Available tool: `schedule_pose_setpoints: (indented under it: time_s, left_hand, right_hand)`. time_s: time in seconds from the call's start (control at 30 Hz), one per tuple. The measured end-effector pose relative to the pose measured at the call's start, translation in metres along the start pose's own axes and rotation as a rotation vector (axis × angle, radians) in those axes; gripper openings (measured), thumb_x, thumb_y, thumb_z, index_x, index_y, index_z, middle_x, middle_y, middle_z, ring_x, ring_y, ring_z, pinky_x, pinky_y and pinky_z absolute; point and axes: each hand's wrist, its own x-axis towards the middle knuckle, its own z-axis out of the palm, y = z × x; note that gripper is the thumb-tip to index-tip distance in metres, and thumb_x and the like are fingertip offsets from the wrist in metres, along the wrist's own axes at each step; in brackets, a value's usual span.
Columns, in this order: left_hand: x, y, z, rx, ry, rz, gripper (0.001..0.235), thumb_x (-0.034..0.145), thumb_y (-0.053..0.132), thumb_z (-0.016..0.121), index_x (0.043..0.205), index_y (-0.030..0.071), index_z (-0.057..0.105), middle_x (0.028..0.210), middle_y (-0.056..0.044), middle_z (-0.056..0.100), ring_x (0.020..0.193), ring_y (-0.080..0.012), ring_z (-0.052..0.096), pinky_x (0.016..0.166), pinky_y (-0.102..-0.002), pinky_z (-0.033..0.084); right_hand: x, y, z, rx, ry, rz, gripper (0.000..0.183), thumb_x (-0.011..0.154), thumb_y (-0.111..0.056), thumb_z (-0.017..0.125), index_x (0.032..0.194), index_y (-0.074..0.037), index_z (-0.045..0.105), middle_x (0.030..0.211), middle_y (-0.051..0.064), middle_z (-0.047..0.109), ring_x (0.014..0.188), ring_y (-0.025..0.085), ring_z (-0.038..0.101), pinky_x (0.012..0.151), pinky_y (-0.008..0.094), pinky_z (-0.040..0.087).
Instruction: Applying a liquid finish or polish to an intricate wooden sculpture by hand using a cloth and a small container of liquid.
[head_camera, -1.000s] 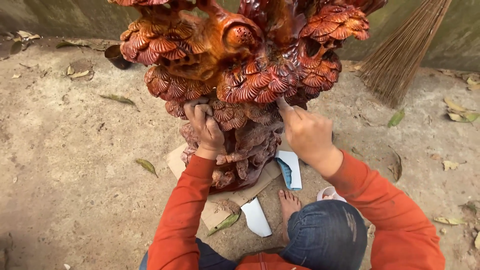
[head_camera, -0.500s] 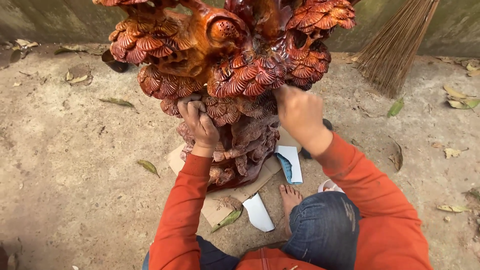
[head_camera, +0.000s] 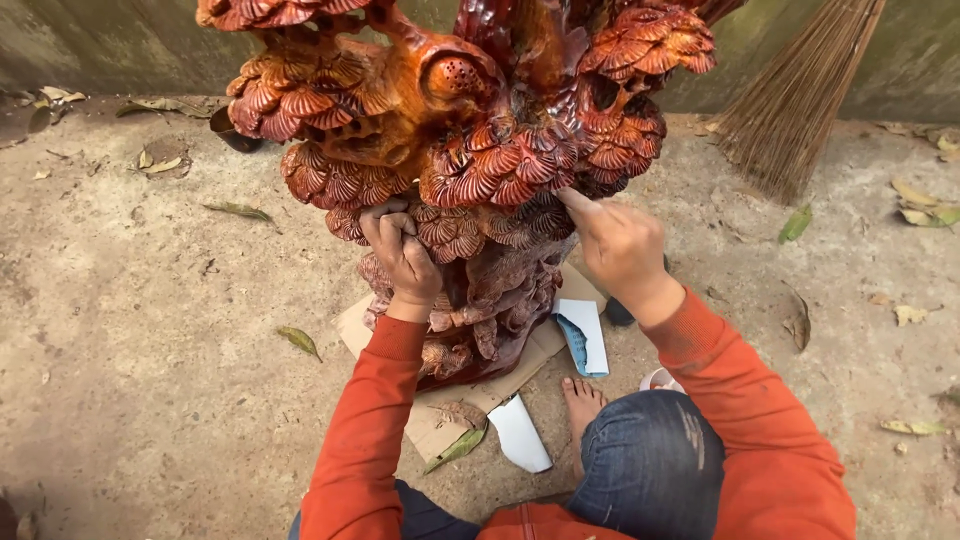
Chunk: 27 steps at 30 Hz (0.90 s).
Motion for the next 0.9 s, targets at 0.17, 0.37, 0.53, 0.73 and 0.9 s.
schedule_pose_setpoints:
  time_s: [0.17,0.37,0.53,0.73,0.9]
  left_hand:
    - [-0.003,-0.009,0.002,-0.01,0.021,0.008,0.013,0.091,0.021,0.039,0.081,0.014,0.038,0.1,-0.014,0.05,0.094,-0.0337,0.05,0.09,-0.04,0.042]
    - [-0.009,-0.018,0.005,-0.027,0.039,0.016,0.014,0.092,0.023,0.037,0.081,0.015,0.036,0.1,-0.013,0.048,0.095,-0.0324,0.049,0.091,-0.041,0.042]
    - [-0.009,-0.016,0.001,-0.012,0.039,-0.001,0.013,0.091,0.022,0.038,0.08,0.014,0.038,0.1,-0.013,0.049,0.095,-0.0328,0.051,0.091,-0.041,0.043]
    - [-0.006,-0.015,0.005,-0.033,0.064,0.034,0.017,0.093,0.023,0.037,0.079,0.013,0.038,0.098,-0.014,0.05,0.092,-0.0343,0.051,0.089,-0.041,0.043]
    - [0.004,-0.002,0.006,-0.027,0.093,0.044,0.018,0.091,0.023,0.038,0.077,0.013,0.037,0.096,-0.015,0.051,0.092,-0.0342,0.05,0.089,-0.042,0.043]
  right_hand:
    - [-0.039,0.013,-0.009,0.084,0.108,-0.04,0.013,0.099,-0.012,0.068,0.103,-0.013,0.08,0.086,0.003,0.08,0.066,0.021,0.071,0.059,0.028,0.054]
    - [-0.001,0.008,0.008,0.095,0.122,-0.063,0.015,0.102,-0.012,0.063,0.099,-0.008,0.078,0.08,0.007,0.076,0.066,0.023,0.071,0.058,0.031,0.056]
    - [-0.001,0.027,0.013,-0.092,0.078,-0.06,0.015,0.1,-0.012,0.064,0.087,-0.009,0.071,0.068,0.007,0.069,0.059,0.026,0.068,0.053,0.035,0.054]
    - [0.016,0.0,0.003,-0.013,0.078,0.01,0.026,0.108,-0.02,0.054,0.097,-0.018,0.077,0.072,0.0,0.071,0.061,0.017,0.065,0.06,0.027,0.053]
    - [0.036,-0.009,-0.002,-0.121,-0.05,-0.074,0.022,0.103,-0.019,0.06,0.086,-0.016,0.073,0.067,-0.001,0.069,0.057,0.015,0.068,0.052,0.025,0.052]
